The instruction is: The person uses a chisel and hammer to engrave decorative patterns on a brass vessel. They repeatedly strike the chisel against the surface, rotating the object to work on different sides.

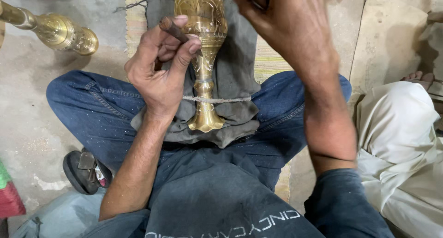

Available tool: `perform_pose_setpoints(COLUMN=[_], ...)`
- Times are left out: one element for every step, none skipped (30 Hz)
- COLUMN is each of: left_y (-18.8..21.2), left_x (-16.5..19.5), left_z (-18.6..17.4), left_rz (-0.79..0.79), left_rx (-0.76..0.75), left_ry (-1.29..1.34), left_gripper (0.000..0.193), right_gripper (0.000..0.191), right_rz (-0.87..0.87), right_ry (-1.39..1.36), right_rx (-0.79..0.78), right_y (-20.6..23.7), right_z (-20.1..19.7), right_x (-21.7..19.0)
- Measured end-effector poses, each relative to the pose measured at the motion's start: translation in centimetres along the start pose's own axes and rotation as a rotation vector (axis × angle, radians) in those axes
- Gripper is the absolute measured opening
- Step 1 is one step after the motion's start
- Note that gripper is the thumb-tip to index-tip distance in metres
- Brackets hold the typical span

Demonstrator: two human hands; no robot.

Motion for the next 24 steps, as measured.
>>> perform_pose_setpoints(left_y=[-0.1, -0.2, -0.3, -0.4, -0.5, -0.7, -0.7, -0.8, -0.9, -1.1, -1.2, -1.4, -1.5, -1.5, -1.6, -1.6, -1.6, -1.5, -1.5, -1.5, -1.4, -1.3, -1.2, -1.1], left_x=[0.0, -0.1, 0.0, 0.1, 0.4, 0.7, 0.9, 1.1, 1.4, 1.6, 1.8, 2.0, 2.3, 2.4, 2.6, 2.6, 2.6, 2.6, 2.7, 2.8, 2.9, 2.8, 2.7, 2.6], left_z=[0.1, 0.1, 0.2, 0.2, 0.2, 0.2, 0.3, 0.4, 0.5, 0.6, 0.6, 0.7, 0.7, 0.7, 0.8, 0.8, 0.9, 1.0, 1.0, 1.0, 1.0, 1.0, 1.0, 1.0], left_rz=[0.012, 0.019, 0.026, 0.044, 0.061, 0.076, 0.066, 0.058, 0.049, 0.044, 0.043, 0.046, 0.046, 0.046, 0.043, 0.011, -0.019, -0.042, -0.032, -0.025, -0.031, -0.038, -0.055, -0.058], left_rx=[-0.007, -0.006, -0.007, -0.012, -0.016, -0.02, -0.042, -0.066, -0.089, -0.089, -0.086, -0.083, -0.078, -0.075, -0.069, -0.059, -0.051, -0.047, -0.054, -0.058, -0.055, -0.053, -0.047, -0.041], left_ry=[-0.01, -0.023, -0.033, -0.082, -0.132, -0.182, -0.179, -0.174, -0.173, -0.182, -0.189, -0.198, -0.225, -0.249, -0.275, -0.216, -0.158, -0.094, -0.121, -0.15, -0.153, -0.157, -0.13, -0.132], left_gripper=[0.036, 0.038, 0.039, 0.034, 0.029, 0.025, 0.025, 0.026, 0.028, 0.026, 0.025, 0.024, 0.024, 0.025, 0.026, 0.025, 0.024, 0.024, 0.02, 0.017, 0.017, 0.017, 0.02, 0.021], right_gripper=[0.036, 0.029, 0.023, 0.02, 0.018, 0.017, 0.017, 0.017, 0.021, 0.022, 0.023, 0.021, 0.019, 0.018, 0.016, 0.015, 0.014, 0.014, 0.015, 0.015, 0.015, 0.015, 0.015, 0.014], right_rz=[-0.062, -0.122, -0.181, -0.214, -0.248, -0.258, -0.213, -0.166, -0.067, -0.039, -0.01, -0.054, -0.095, -0.133, -0.173, -0.199, -0.225, -0.229, -0.232, -0.239, -0.25, -0.257, -0.263, -0.264], right_ry=[0.072, 0.129, 0.188, 0.257, 0.326, 0.402, 0.392, 0.384, 0.283, 0.25, 0.218, 0.257, 0.295, 0.336, 0.377, 0.4, 0.423, 0.44, 0.458, 0.473, 0.484, 0.49, 0.497, 0.508], right_rx=[0.019, 0.04, 0.062, 0.081, 0.104, 0.121, 0.083, 0.046, -0.046, -0.082, -0.117, -0.088, -0.059, -0.031, -0.005, 0.004, 0.013, 0.018, 0.025, 0.029, 0.03, 0.031, 0.033, 0.042], right_y=[0.0, 0.1, 0.4, 0.6, 0.8, 1.1, 1.0, 1.0, 0.9, 1.0, 1.1, 1.3, 1.5, 1.7, 1.9, 2.1, 2.2, 2.2, 2.1, 2.0, 1.9, 1.9, 1.9, 2.0], right_z=[-0.8, -1.6, -2.5, -3.2, -3.9, -4.5, -4.9, -5.2, -5.6, -5.7, -5.9, -6.2, -6.6, -7.0, -7.3, -7.4, -7.5, -7.5, -7.5, -7.5, -7.4, -7.3, -7.3, -7.3], right_x=[-0.2, -0.4, -0.7, -0.9, -1.1, -1.2, -1.0, -0.8, -0.2, -0.1, 0.0, -0.2, -0.4, -0.6, -0.9, -1.1, -1.3, -1.4, -1.5, -1.6, -1.7, -1.9, -2.0, -2.0])
Point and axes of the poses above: each hand's wrist, its own y-axis away from the middle knuckle, its own z-axis out of the palm, x = y × z, the point moved 5 cm from there along -y, towards the middle knuckle, and after that the axes turned 10 degrees about z, right-handed, at the moved point
